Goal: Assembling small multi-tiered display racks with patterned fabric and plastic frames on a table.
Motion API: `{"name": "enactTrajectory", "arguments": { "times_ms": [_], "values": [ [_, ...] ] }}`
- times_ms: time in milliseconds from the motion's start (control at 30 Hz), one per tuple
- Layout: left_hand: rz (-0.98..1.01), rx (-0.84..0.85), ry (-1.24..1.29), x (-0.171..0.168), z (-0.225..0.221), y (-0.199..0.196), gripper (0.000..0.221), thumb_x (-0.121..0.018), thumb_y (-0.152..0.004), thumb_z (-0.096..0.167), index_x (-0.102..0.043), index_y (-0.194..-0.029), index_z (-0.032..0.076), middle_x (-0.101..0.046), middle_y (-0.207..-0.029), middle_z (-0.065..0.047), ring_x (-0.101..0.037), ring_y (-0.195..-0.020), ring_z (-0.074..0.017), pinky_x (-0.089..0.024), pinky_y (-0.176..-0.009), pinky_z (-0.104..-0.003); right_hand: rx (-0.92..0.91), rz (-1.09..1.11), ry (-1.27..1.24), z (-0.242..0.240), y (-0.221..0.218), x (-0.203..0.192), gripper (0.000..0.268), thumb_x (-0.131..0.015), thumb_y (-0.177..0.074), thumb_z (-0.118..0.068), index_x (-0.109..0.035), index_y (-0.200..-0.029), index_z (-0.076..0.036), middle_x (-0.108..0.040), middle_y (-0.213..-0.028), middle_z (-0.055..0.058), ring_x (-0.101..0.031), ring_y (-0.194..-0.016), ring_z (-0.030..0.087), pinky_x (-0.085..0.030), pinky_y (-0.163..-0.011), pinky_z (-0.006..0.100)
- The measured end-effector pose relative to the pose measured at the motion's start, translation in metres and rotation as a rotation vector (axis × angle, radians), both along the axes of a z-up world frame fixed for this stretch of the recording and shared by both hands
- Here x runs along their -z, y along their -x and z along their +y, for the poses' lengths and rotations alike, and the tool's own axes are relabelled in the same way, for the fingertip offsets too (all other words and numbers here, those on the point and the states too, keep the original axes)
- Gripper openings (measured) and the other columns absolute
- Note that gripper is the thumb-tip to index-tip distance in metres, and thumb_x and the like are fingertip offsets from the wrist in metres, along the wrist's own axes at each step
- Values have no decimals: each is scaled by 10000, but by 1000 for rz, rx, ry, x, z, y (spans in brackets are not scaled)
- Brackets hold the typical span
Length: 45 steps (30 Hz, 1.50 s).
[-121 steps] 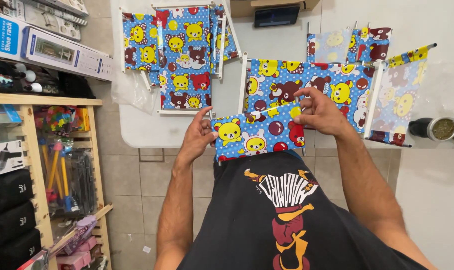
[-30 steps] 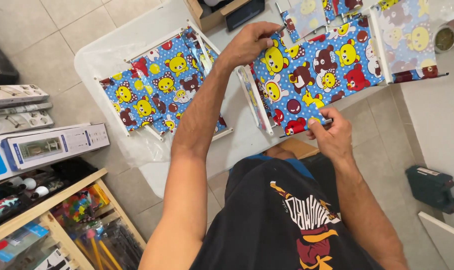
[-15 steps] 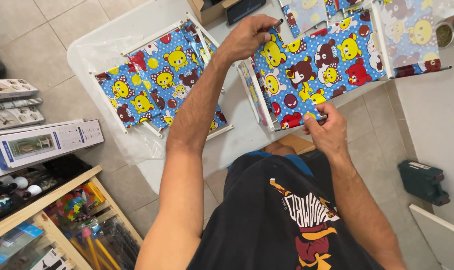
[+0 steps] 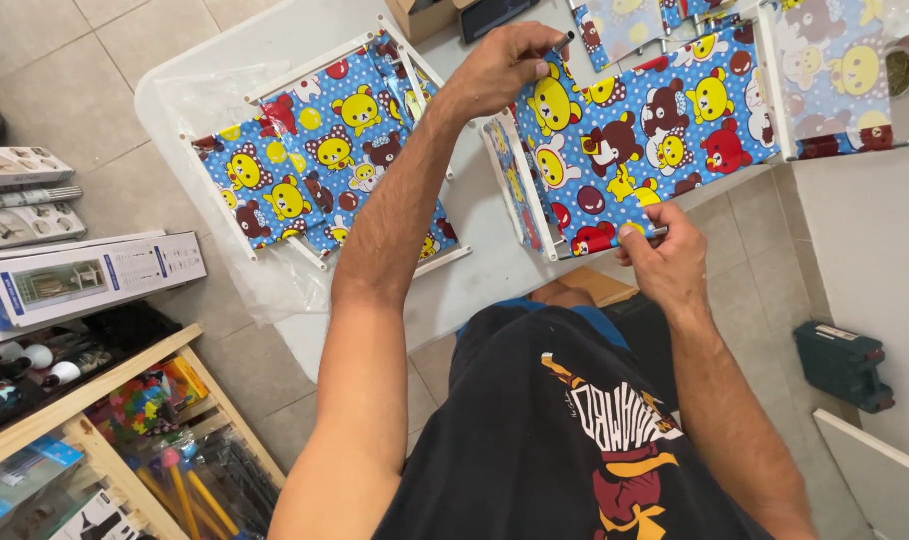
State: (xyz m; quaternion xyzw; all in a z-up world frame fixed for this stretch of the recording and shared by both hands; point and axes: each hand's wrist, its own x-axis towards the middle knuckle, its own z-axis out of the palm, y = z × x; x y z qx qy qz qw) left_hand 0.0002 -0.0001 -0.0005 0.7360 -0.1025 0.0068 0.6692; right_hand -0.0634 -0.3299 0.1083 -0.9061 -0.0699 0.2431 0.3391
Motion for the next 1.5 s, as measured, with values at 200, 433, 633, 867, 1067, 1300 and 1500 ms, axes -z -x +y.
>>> {"name": "enactTrajectory", "arguments": {
  "times_ms": [200,433,633,867,1067,1300,1500],
  "values": [
    [13,44,38,6,-2,-3,244,-480,-1076,145,-586,-1292,104,-715,-1256,-93,-736,-1169,-238,-683,-901,-395,-17,-12,-15,-3,-1,2,303,-661,-989,-293,-538,-1142,-61,-720,-1090,120,-753,-770,201,-599,-638,326],
    [-3,39,9,10,0,-4,250,-482,-1075,143,-590,-1293,89,-692,-1248,-101,-735,-1154,-244,-677,-903,-393,-29,-11,-10,-3,-1,4,308,-665,-990,-286,-542,-1156,-58,-722,-1103,119,-750,-777,198,-598,-640,330],
    [-100,-34,-27,5,2,16,158,-472,-1074,96,-607,-1155,81,-662,-1151,-84,-729,-1109,-242,-674,-877,-376,-171,-101,60,-4,5,6,260,-651,-991,-241,-612,-1135,-28,-735,-942,105,-721,-772,215,-570,-655,363],
    [-172,-243,-9,12,2,51,180,-496,-1054,23,-665,-1031,82,-626,-1011,-53,-631,-960,-180,-626,-816,-339,-408,-272,90,3,17,13,211,-620,-1004,-217,-641,-1073,-18,-672,-934,141,-609,-796,313,-471,-675,447],
    [-207,-259,-23,16,1,62,248,-399,-1038,-15,-628,-1029,79,-596,-1026,-70,-599,-986,-216,-593,-731,-349,-475,-347,81,1,26,33,233,-636,-1018,-181,-618,-1138,18,-688,-1047,183,-664,-917,306,-544,-715,435],
    [-162,-250,-9,18,-4,60,245,-377,-1029,-15,-596,-1009,92,-587,-1001,-53,-632,-1003,-209,-611,-738,-344,-440,-282,104,0,30,38,279,-608,-1041,-238,-595,-1174,7,-683,-1108,180,-668,-1019,254,-562,-680,395],
    [-177,-236,-40,14,-4,61,221,-396,-1025,-24,-584,-1013,91,-606,-1022,-61,-651,-1001,-217,-611,-750,-348,-464,-326,101,-1,42,50,286,-611,-1051,-219,-589,-1230,4,-673,-1156,189,-670,-1081,249,-582,-651,377]
  ]
}}
